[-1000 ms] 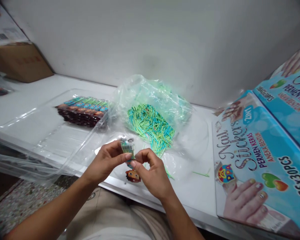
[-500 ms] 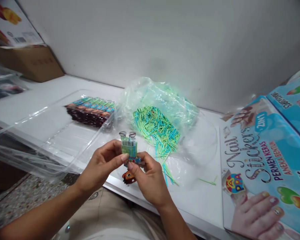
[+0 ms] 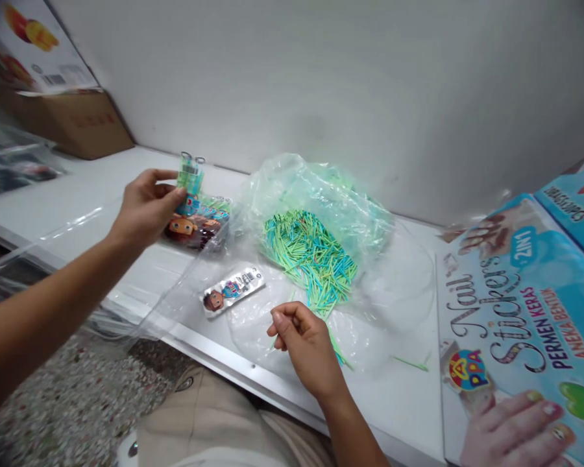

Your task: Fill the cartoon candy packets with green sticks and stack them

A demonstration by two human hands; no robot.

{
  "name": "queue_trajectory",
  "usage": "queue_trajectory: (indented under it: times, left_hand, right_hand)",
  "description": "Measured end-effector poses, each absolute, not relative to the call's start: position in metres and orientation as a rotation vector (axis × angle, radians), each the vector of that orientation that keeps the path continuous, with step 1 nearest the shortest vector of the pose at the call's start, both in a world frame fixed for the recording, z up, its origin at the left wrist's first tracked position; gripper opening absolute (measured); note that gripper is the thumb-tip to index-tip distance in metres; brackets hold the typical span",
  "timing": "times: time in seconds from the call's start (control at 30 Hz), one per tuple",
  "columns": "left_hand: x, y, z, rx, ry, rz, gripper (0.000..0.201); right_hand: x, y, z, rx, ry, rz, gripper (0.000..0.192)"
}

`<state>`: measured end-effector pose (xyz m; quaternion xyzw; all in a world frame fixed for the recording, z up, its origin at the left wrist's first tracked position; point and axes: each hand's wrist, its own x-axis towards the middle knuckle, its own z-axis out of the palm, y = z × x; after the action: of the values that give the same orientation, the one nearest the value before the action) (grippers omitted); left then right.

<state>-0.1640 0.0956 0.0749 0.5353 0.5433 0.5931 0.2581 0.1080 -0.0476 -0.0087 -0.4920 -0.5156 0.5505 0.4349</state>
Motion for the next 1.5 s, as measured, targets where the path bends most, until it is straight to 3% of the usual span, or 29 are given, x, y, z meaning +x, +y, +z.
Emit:
queue_trajectory:
  times: [0.1,0.3,0.57,0.83,1.0,1.2,1.33,1.5]
  left_hand:
    - [-0.185,0.153,0.065,1.399,1.84,1.37,0.035]
    - [-0.177,0.207,0.038,1.732,2.043,0.877,0.045]
    - [-0.167,0.216,0.01,2.121,2.295,0.443,0.042]
    - [-0.16,0.208,0.009,2.322,2.333,0.257,0.045]
    - [-0.158,0.208,0.004,2.293,2.321,0.314,0.045]
    - [-0.16,0.207,0.028,2.033,2.29,0.76,0.044]
    - [-0.151,0.174,0.069,1.838,1.888,1.219,0.031]
    - [-0.135,0.081,0.109,1.746,1.324,1.464,0.018]
  right_hand:
    - [0.112,-0.049,-0.013,-1.244,-1.286,1.405,0.025]
    - [0.115,-0.048,-0.014,-1.302,-1.273,1.449,0.027]
    - [0.119,-0.042,-0.018,-1.366,-1.309,1.465,0.029]
    - [0.105,-0.036,-0.017,-1.375,-1.38,1.521,0.028]
    - [0.098,-0.026,-0.023,-1.385,-1.458,1.481,0.024]
    - [0.09,0.028,-0.053,-1.71,-1.847,0.896,0.025]
    - [0.07,0.066,-0.07,-1.902,-1.985,0.702,0.037]
    - [0.058,0.086,-0.083,-1.937,-2.02,0.731,0.026]
